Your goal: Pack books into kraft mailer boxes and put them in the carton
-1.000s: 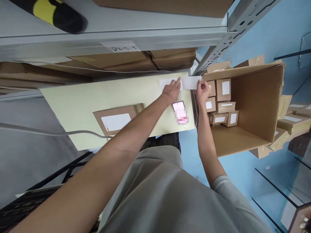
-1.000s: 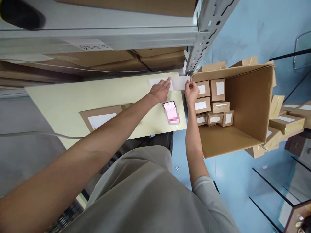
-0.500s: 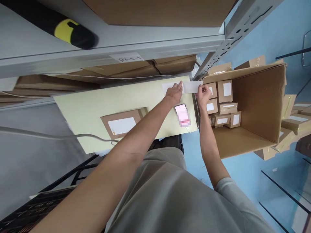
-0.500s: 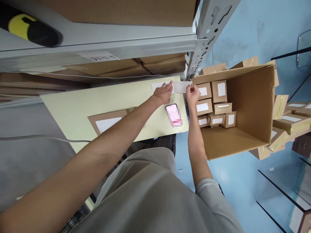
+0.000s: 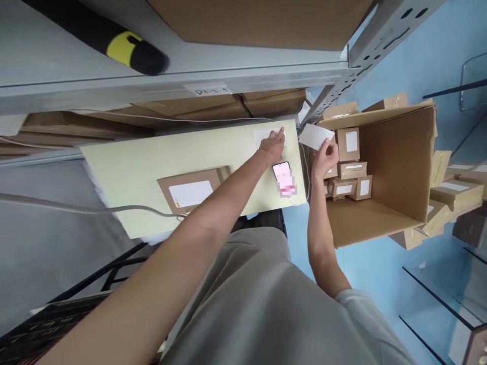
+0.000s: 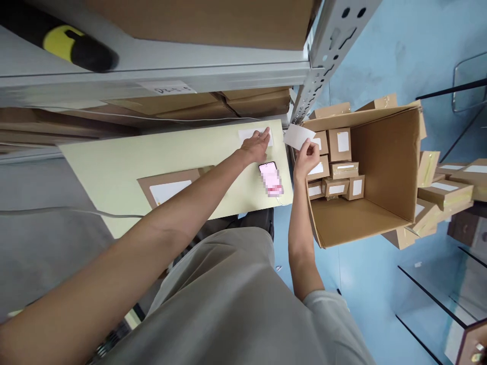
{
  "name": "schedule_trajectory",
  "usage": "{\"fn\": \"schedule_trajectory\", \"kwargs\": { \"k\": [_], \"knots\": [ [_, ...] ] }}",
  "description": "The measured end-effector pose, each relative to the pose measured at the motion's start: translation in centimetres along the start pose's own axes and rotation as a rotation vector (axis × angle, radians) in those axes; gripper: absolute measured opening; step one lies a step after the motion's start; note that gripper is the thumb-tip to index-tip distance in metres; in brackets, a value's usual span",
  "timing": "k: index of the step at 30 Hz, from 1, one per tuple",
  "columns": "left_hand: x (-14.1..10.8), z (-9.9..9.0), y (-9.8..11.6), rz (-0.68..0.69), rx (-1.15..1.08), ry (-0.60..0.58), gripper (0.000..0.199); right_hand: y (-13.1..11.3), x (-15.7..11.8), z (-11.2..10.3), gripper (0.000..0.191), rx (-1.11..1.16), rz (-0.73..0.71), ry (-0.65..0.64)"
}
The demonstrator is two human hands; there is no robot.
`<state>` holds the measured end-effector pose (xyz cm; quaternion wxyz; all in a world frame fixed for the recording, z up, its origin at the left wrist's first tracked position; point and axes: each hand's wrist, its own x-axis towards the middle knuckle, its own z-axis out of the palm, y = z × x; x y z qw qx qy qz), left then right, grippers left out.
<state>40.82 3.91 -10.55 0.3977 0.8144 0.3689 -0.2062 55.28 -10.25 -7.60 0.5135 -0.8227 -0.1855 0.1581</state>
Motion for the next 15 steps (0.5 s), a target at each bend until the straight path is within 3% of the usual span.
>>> {"fn": "schedule_trajectory", "kwargs": {
  "k": [2, 4, 6, 9, 12, 15],
  "knots": [
    [-1.3, -0.1, 0.7, -0.025, -0.155, 0.083, 0.091, -1.8, -2.5, -1.1, 0.059, -0.043, -0.032, 0.015],
    [-4.2, -0.1, 1.7, -0.038, -0.395, 0.219, 0.075, -3.5, -5.4, -1.7, 0.052, -0.098, -0.107, -0.012],
    [-8.6, 0.0, 2.6, -0.026, -0.711, 0.316, 0.079, -5.0, -8.2, -1.7, 0.043, -0.134, -0.211, -0.092],
    [-16.5, 0.4, 2.8, -0.04, -1.16, 0.281, 0.094, -6.6, -12.4, -0.8, 0.033, -0.171, -0.348, -0.325],
    [-22.8, 0.8, 1.0, -0.06, -1.463, 0.354, 0.072, -8.0, -16.5, 0.5, 0.028, -0.166, -0.466, -0.569],
    [-27.1, 1.1, -2.6, -0.145, -1.594, 0.51, 0.059, -9.5, -20.8, 1.8, 0.029, -0.072, -0.592, -0.721]
  ]
}}
